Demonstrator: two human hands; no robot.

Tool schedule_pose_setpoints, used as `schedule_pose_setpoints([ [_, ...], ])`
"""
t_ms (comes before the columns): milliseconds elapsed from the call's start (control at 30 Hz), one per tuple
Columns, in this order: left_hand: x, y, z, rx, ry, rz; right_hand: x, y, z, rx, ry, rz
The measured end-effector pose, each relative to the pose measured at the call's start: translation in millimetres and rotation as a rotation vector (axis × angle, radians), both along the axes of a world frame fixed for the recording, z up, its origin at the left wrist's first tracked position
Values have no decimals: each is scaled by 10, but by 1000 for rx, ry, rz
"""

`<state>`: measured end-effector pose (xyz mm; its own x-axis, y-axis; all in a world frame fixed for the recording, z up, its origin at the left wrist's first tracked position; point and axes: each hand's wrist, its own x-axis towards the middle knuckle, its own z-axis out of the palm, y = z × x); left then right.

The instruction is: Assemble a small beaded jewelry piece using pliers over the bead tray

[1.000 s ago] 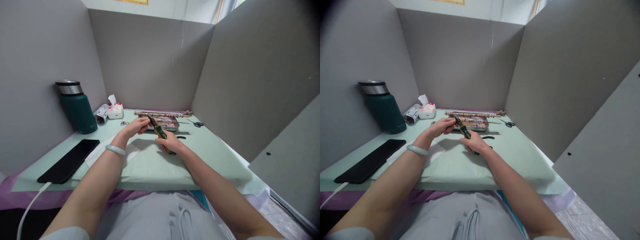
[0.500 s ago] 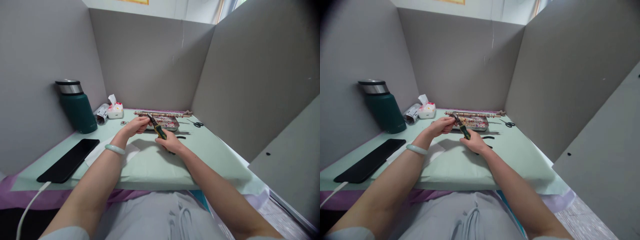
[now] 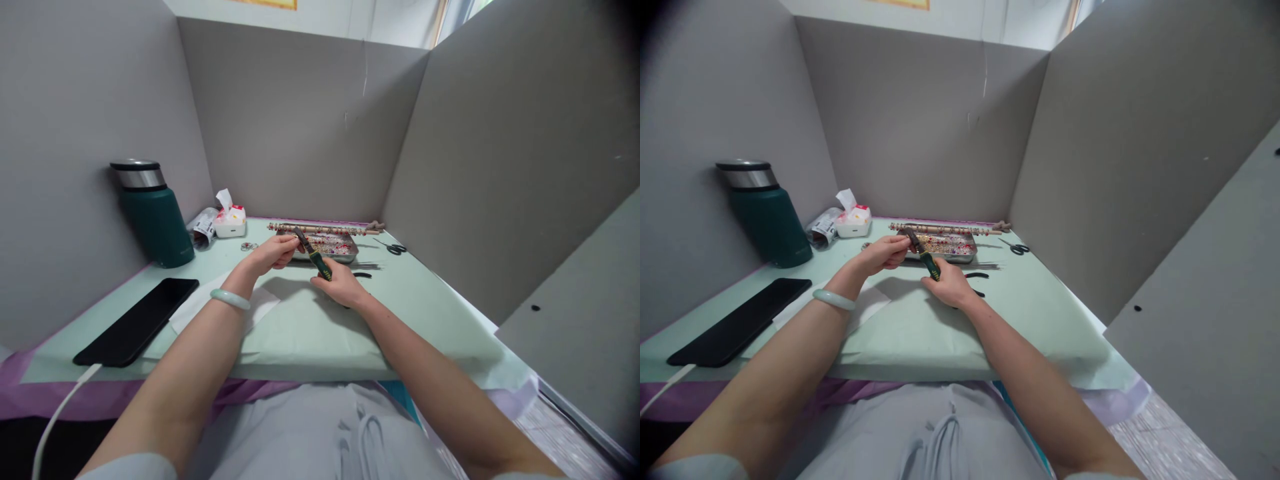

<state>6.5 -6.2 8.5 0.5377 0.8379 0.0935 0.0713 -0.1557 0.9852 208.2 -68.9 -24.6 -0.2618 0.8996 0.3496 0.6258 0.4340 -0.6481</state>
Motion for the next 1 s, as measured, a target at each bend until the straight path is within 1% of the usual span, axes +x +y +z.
schedule_pose_setpoints([
  [200,10,-7,-5,14,15,10,10,5,15,-18,-1,17],
  [500,13,-14,6,72,67,42,24,35,-13,-39,16,23],
  [833,54,-55,34,163,178,124,44,21,41,-113,8,50],
  [1000,63,-49,29,196,209,136,50,14,51,-118,7,66],
])
